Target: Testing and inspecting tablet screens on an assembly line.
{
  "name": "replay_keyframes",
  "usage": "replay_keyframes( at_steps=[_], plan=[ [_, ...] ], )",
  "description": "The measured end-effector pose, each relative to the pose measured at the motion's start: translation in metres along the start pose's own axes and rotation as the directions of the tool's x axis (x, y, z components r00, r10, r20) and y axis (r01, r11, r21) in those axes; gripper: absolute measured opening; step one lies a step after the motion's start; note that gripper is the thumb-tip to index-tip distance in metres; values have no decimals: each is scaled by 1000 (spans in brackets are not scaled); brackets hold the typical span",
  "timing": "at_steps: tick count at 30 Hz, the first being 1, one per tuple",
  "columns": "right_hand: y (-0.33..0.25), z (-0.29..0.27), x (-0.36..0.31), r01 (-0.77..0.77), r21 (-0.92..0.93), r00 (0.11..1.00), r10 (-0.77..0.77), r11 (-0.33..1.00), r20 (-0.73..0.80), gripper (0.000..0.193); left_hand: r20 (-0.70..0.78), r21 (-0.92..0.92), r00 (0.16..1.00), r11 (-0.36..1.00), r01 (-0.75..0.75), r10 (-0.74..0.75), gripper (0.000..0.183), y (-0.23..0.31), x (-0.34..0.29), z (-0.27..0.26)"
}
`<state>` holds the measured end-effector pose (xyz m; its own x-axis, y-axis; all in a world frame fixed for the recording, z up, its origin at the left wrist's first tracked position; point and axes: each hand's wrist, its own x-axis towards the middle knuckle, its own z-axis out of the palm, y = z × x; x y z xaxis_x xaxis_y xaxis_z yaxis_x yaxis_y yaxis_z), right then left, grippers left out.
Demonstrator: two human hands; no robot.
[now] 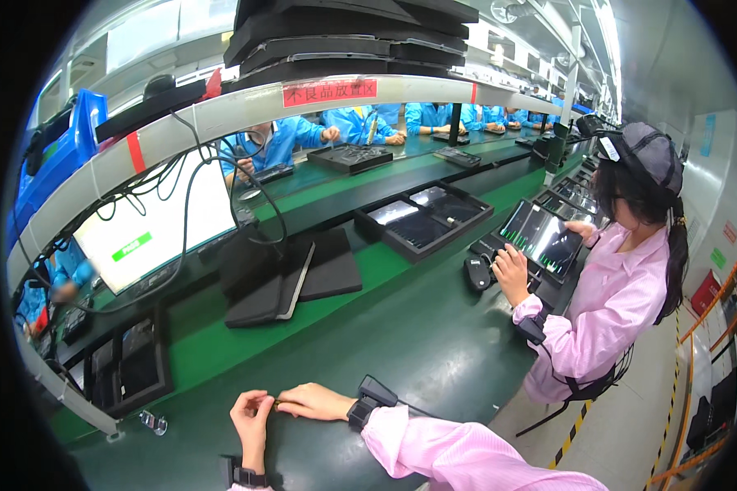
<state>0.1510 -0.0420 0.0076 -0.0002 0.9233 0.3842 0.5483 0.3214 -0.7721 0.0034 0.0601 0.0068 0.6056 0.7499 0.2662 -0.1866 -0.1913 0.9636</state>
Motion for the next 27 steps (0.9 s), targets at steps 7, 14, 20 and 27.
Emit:
replay_keyframes(
  at_steps=[7,14,20,27],
  plan=[
    [-40,-53,-30,18,-155,917,-78,988,-390,17,-237,122,933,961,-250,273,3,40,8,28],
    [-26,-142,-104,-90,-301,710,-151,950,-688,39,-386,374,648,753,-541,657,1,66,40,114],
    [33,-155,-139,-318,-6,400,128,948,-908,50,-207,456,568,592,-665,797,5,64,81,199],
    [58,-161,-138,-292,141,325,236,946,-916,20,-164,406,772,755,-515,615,5,26,140,246]
  ],
)
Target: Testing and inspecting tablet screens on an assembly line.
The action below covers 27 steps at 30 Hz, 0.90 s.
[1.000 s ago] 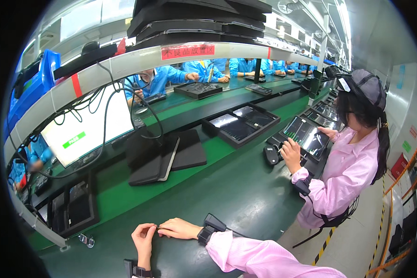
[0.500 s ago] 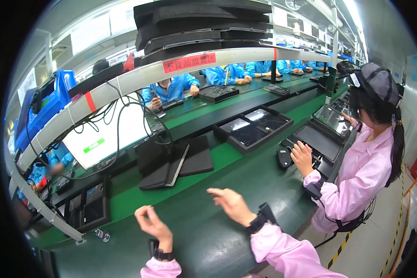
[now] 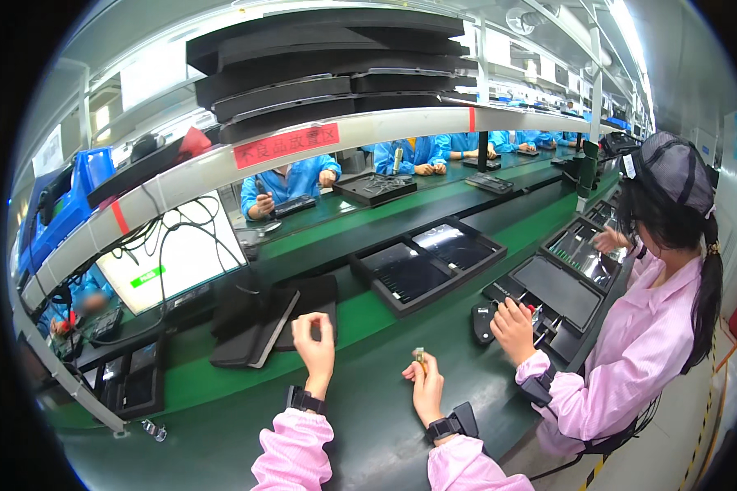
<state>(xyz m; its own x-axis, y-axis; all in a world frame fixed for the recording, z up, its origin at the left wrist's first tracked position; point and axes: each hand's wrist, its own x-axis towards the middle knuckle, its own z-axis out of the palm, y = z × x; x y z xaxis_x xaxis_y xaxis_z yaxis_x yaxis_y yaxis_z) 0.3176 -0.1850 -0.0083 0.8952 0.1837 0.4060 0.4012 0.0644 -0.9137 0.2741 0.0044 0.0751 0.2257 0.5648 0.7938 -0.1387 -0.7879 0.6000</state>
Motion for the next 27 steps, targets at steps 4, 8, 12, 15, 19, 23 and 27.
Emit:
replay_keyframes(
  at_steps=[4,8,12,15,19,23,27],
  plan=[
    [3,-1,5,14,-10,998,-14,1000,68,16,391,-51,920,999,-18,36,10,-20,-2,57],
    [1,-5,8,-18,-42,997,21,999,74,17,616,-65,783,985,157,-84,24,-40,-9,97],
    [4,-6,8,-26,-86,997,32,996,75,18,773,30,632,999,39,-47,40,-55,-18,121],
    [5,-5,8,-22,-90,996,29,996,83,17,776,68,630,992,-107,15,41,-57,-17,125],
    [5,-8,10,-19,-107,996,28,994,83,16,785,149,617,984,-94,-60,36,-54,-9,125],
    [4,-8,10,-19,-92,997,26,996,72,15,862,207,505,882,-423,40,38,-58,9,122],
    [6,-11,11,38,-120,999,-35,992,28,14,863,201,502,875,-440,53,36,-44,32,110]
  ],
)
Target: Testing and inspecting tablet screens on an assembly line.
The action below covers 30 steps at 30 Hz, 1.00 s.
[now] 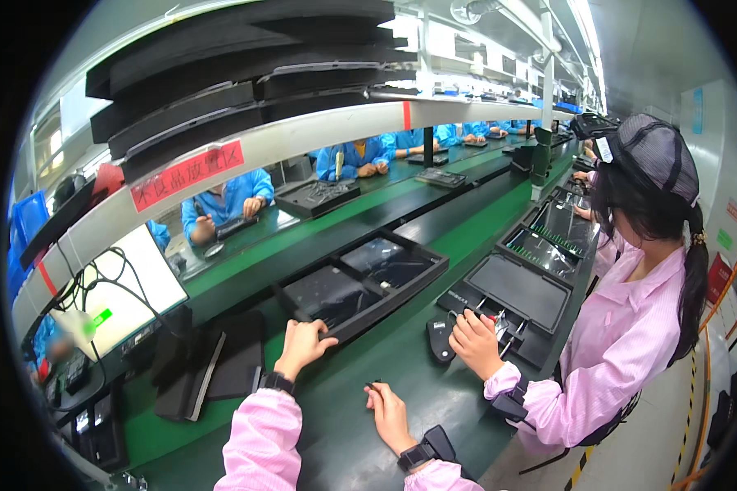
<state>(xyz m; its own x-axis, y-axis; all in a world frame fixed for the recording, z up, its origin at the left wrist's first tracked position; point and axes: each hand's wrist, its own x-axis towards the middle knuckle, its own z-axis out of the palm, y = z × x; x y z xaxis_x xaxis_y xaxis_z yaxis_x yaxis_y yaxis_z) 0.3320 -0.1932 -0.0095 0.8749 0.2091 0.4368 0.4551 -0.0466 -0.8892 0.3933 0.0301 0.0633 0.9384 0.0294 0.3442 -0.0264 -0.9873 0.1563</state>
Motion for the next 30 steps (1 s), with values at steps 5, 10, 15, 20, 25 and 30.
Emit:
replay_keyframes(
  at_steps=[5,10,15,20,25,30],
  plan=[
    [-2,0,1,22,-32,998,-24,999,-61,14,11,39,997,996,-75,74,36,3,-31,-33],
    [3,-2,2,38,-34,996,-40,999,-83,15,31,41,999,999,-28,27,35,24,-65,-82],
    [6,-1,3,133,-224,955,-185,966,-233,16,78,100,993,990,-96,88,34,64,-116,-100],
    [-4,-6,1,-27,24,974,32,999,-224,16,136,54,991,998,-13,6,32,86,-147,-72],
    [-1,6,1,5,41,984,2,999,-179,15,49,-53,995,995,85,-82,31,74,-187,-54],
    [6,0,2,6,35,990,-1,999,-139,17,-148,-605,731,646,466,-666,29,31,-199,-62]
  ],
)
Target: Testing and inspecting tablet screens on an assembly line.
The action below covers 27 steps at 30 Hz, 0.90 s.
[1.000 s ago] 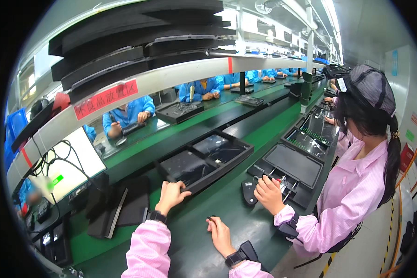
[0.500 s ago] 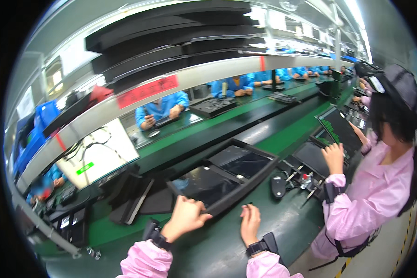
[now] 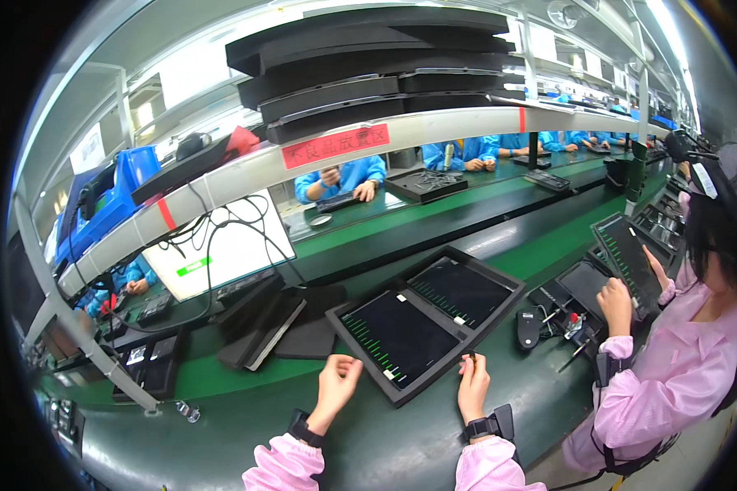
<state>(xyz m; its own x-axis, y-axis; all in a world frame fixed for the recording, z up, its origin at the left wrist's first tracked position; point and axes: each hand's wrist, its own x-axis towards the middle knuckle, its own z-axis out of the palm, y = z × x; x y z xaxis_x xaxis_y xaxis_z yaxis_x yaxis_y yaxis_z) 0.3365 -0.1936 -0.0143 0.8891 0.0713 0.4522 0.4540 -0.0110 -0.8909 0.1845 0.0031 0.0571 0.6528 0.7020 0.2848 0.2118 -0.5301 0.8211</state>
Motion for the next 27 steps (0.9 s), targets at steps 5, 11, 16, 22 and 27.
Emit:
replay_keyframes(
  at_steps=[5,11,16,22,27],
  plan=[
    [9,1,2,-15,-100,1000,14,995,-18,17,454,-592,810,553,586,-372,71,-50,15,3],
    [3,4,0,-37,-32,999,38,999,8,15,401,-515,744,540,666,-535,44,-29,34,31],
    [6,1,0,-23,-80,1000,23,997,-9,15,469,-651,761,406,641,-449,47,-23,31,45],
    [8,4,-1,-21,-109,1000,21,994,-5,15,507,-716,749,276,641,-426,23,-35,29,42],
    [8,3,0,-45,-32,999,45,998,-18,17,463,-816,814,189,546,-351,11,-21,14,9]
  ],
)
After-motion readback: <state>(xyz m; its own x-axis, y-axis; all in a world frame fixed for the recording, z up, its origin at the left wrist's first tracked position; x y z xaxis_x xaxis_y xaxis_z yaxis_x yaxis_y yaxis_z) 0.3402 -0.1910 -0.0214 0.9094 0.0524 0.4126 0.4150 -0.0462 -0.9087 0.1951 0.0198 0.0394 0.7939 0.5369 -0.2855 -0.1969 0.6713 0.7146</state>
